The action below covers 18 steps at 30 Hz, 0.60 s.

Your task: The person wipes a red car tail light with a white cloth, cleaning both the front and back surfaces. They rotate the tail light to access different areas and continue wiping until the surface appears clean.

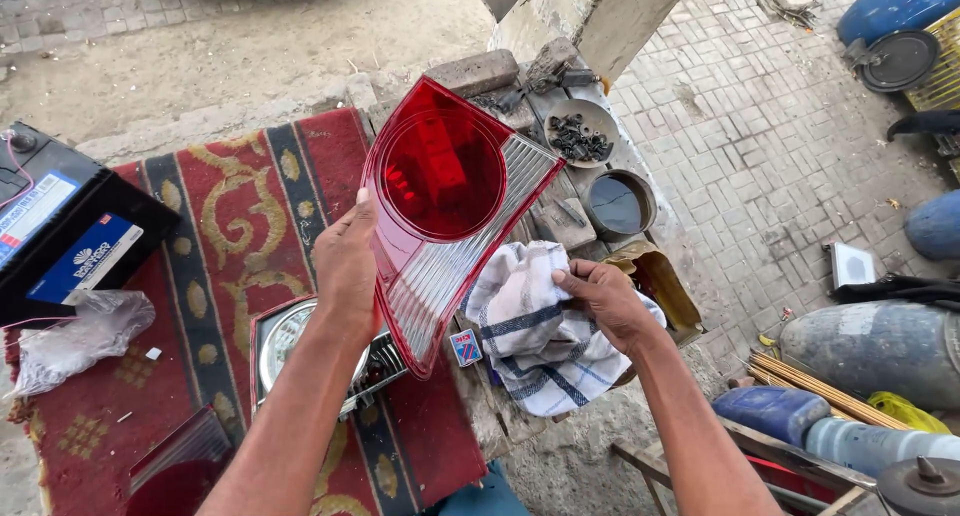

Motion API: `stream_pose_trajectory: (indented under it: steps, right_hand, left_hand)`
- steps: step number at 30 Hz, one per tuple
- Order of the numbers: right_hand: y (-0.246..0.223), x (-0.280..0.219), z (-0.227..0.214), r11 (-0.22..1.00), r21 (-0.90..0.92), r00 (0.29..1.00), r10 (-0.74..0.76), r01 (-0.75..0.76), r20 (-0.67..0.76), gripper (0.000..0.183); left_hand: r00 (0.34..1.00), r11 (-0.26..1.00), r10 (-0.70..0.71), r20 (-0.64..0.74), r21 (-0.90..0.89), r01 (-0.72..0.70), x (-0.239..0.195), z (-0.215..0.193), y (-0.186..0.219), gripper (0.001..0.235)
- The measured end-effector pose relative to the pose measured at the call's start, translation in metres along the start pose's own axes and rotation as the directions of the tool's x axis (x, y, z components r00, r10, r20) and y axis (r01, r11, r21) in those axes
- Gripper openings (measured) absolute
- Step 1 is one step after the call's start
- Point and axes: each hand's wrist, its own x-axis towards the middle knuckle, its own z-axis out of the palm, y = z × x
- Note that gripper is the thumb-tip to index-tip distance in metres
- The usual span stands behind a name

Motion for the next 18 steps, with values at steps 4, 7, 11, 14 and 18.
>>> stream_pose_trajectory:
  steps: [4,7,11,14,18]
  right_hand:
    - [-0.009,-0.008,0.01,0.997,0.075,0.999,-0.015,0.012,0.044,0.022]
    - [-0.02,-0.019,0.028,0.995,0.098,0.999,-0.032,0.033,-0.011,0.018]
    - [-0.012,-0.012,0.026,0.993,0.045,0.976,-0.101,0.112,-0.194,0.021]
    - [-0.01,-0.007,0.03,0.987,0.018,0.922,-0.141,0.158,-0.361,0.024]
    - [0.004,0.003,0.046,0.966,-0.058,0.81,-0.242,0.25,-0.534,0.022]
  left_hand:
    - [1.0,0.998,-0.004,0.015,0.066,0.003,-0.017,0.013,0.014,0.034]
    - [0.999,0.996,0.035,0.022,0.078,-0.036,-0.015,0.013,0.007,0.032]
    - [0.992,0.976,0.123,0.039,0.177,-0.128,-0.01,0.008,-0.016,0.038]
    - [0.986,0.949,0.157,0.05,0.268,-0.164,-0.004,0.012,-0.044,0.041]
    - [0.981,0.871,0.19,0.044,0.453,-0.189,0.005,0.009,-0.091,0.032]
